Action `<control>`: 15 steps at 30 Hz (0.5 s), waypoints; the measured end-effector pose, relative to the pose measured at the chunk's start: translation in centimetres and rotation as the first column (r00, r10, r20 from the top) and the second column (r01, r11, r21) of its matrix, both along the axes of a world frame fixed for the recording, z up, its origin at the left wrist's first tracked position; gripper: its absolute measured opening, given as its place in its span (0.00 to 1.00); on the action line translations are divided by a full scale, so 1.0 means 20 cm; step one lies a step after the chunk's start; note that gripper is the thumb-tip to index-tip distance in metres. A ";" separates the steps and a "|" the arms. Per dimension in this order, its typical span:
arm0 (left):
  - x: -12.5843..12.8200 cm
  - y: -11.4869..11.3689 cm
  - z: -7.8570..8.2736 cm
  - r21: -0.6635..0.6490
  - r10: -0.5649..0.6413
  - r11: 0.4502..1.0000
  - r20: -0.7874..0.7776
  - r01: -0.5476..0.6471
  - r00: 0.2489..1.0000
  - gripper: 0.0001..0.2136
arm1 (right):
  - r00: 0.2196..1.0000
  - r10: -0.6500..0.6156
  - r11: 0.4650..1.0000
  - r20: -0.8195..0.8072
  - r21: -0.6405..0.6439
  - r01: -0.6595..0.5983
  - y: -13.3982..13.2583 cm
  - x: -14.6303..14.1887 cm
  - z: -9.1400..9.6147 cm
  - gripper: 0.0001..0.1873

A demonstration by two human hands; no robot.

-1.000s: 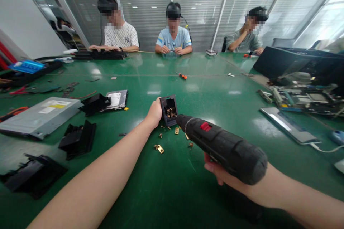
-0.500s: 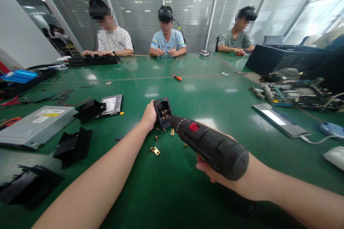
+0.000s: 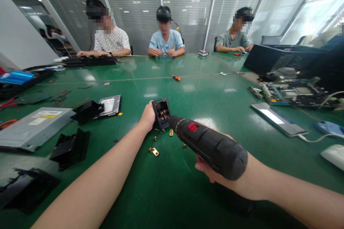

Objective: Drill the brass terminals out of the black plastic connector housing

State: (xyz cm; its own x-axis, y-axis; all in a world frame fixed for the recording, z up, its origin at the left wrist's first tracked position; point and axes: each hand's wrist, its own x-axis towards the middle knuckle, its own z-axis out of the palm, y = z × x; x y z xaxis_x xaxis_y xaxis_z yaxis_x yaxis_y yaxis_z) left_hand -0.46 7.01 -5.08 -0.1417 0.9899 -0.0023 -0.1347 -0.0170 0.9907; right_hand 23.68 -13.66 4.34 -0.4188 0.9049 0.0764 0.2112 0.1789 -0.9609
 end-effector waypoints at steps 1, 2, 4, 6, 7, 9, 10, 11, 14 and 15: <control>0.00 0.00 0.00 -0.007 0.007 1.000 -0.001 -0.007 1.000 0.17 | 1.000 -0.007 1.000 -0.005 -0.007 0.007 0.00 0.00 -0.02 0.42; 0.00 0.00 0.00 -0.014 0.009 1.000 -0.001 -0.009 1.000 0.16 | 1.000 -0.017 1.000 -0.014 -0.016 0.017 0.00 0.00 -0.03 0.42; 0.01 -0.01 0.01 -0.026 0.008 1.000 0.007 -0.007 1.000 0.16 | 0.998 -0.040 0.999 -0.040 -0.035 0.038 0.00 0.01 -0.05 0.41; 0.02 -0.02 0.02 -0.032 0.009 0.999 0.016 -0.009 1.000 0.16 | 0.997 -0.040 0.998 -0.064 -0.042 0.038 0.00 0.01 -0.05 0.41; 0.02 -0.02 0.02 -0.034 0.010 0.999 0.019 -0.010 1.000 0.15 | 0.997 -0.031 0.999 -0.068 -0.040 0.028 0.00 0.00 -0.04 0.42; 0.02 -0.02 0.02 -0.041 0.014 0.999 0.016 -0.013 1.000 0.15 | 0.998 -0.013 0.999 -0.061 -0.030 0.011 0.00 0.00 -0.01 0.42; 0.01 -0.01 0.01 -0.047 0.014 0.999 0.013 -0.014 1.000 0.15 | 0.999 -0.009 1.000 -0.052 -0.026 0.007 0.00 0.00 0.00 0.41; 0.01 -0.01 0.01 -0.051 0.013 0.999 0.011 -0.012 1.000 0.16 | 0.999 -0.009 1.000 -0.040 -0.025 0.008 0.00 -0.01 0.01 0.41; 0.00 -0.01 0.00 -0.029 0.005 1.000 0.010 -0.005 1.000 0.17 | 1.000 -0.028 0.999 -0.014 -0.034 0.027 0.00 -0.01 0.02 0.42; 0.00 0.00 0.00 -0.013 0.003 1.000 0.012 -0.003 1.000 0.17 | 0.999 -0.031 0.999 -0.014 -0.041 0.031 0.00 -0.01 0.02 0.43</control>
State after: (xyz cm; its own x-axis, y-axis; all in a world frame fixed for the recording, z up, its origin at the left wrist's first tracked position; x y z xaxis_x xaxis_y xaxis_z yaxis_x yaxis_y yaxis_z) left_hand -0.41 6.91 -5.03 -0.1444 0.9894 -0.0169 -0.1466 -0.0045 0.9892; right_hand 23.53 -13.68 4.73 -0.3895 0.9199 0.0453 0.2017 0.1332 -0.9703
